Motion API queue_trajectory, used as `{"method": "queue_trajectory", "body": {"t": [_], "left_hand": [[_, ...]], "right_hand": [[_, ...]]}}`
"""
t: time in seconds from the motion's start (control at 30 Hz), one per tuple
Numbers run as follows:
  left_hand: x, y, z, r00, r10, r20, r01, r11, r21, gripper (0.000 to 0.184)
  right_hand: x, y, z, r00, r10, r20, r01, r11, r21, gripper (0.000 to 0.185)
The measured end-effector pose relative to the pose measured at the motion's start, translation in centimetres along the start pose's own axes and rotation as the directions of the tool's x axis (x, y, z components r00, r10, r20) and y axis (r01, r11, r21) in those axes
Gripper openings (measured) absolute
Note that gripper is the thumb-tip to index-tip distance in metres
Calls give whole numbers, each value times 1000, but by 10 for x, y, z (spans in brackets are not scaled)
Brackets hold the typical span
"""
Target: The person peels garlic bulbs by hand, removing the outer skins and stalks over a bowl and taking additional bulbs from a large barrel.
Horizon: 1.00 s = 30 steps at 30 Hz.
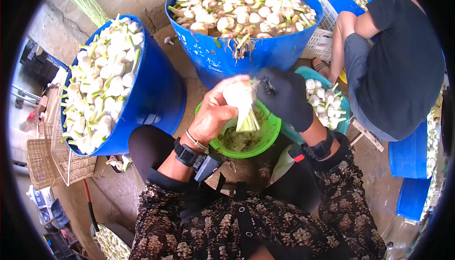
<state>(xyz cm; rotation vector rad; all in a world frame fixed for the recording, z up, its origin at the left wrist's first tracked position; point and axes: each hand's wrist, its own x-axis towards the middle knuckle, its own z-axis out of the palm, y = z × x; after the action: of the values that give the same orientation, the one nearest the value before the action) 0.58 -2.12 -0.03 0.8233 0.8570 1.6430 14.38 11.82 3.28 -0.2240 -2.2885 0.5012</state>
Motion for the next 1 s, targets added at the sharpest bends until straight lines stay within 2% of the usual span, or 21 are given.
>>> {"method": "queue_trajectory", "body": {"t": [0.07,0.1,0.2,0.23,0.27,0.33,0.37,0.4,0.43,0.47,0.5,0.53,0.6,0.63,0.7,0.73,0.83,1.0], "left_hand": [[-2,2,0,994,-58,94,53,997,55,65],[-4,3,2,988,-103,119,100,995,27,74],[-12,11,23,989,-60,137,50,995,81,91],[-12,7,25,978,-91,186,72,992,105,101],[-14,7,29,973,-81,216,52,989,138,98],[-16,9,30,985,-30,168,-2,982,190,96],[-16,11,22,989,-12,149,-22,974,225,93],[-16,13,12,992,9,126,-41,965,258,91],[-19,21,10,998,-9,59,-7,965,261,87],[-20,21,1,1000,13,10,-15,959,284,76],[-20,21,-4,999,-27,-23,33,946,323,68],[-21,21,-8,996,-73,-56,88,928,361,61],[-20,16,-14,996,-49,-79,74,931,357,54],[-19,14,-15,995,-43,-85,70,932,355,50],[-17,12,-12,990,-64,-127,120,857,501,48],[-16,12,-11,987,-68,-148,141,811,568,47],[-12,7,-11,990,31,-135,73,710,700,44],[-10,3,-9,991,-5,-132,95,725,683,43]], "right_hand": [[5,7,-5,990,133,53,-138,985,101,9],[4,14,-1,989,124,81,-133,984,119,10],[1,25,12,980,138,145,-154,982,106,13],[-4,37,26,975,136,178,-154,984,89,14],[-11,50,40,947,73,314,-92,995,47,13],[-25,72,66,820,-43,571,57,998,-7,13],[-30,69,70,897,-20,441,-26,995,97,16],[-32,72,68,890,-83,448,65,996,54,20],[-24,60,55,931,-20,364,-36,989,145,20],[-12,45,35,956,53,288,-125,962,241,21],[-3,35,19,959,73,275,-168,926,338,21],[-2,31,12,967,68,244,-154,923,353,21],[-1,5,-2,974,-8,226,-57,959,279,21],[-4,-3,-4,973,-30,227,-6,988,157,20],[-9,-15,-4,969,-69,239,95,991,-97,18],[-10,-16,-2,970,-84,229,114,986,-125,17],[-14,-12,0,963,-131,235,182,960,-212,14],[-17,-7,1,939,-176,296,267,914,-306,15]]}}
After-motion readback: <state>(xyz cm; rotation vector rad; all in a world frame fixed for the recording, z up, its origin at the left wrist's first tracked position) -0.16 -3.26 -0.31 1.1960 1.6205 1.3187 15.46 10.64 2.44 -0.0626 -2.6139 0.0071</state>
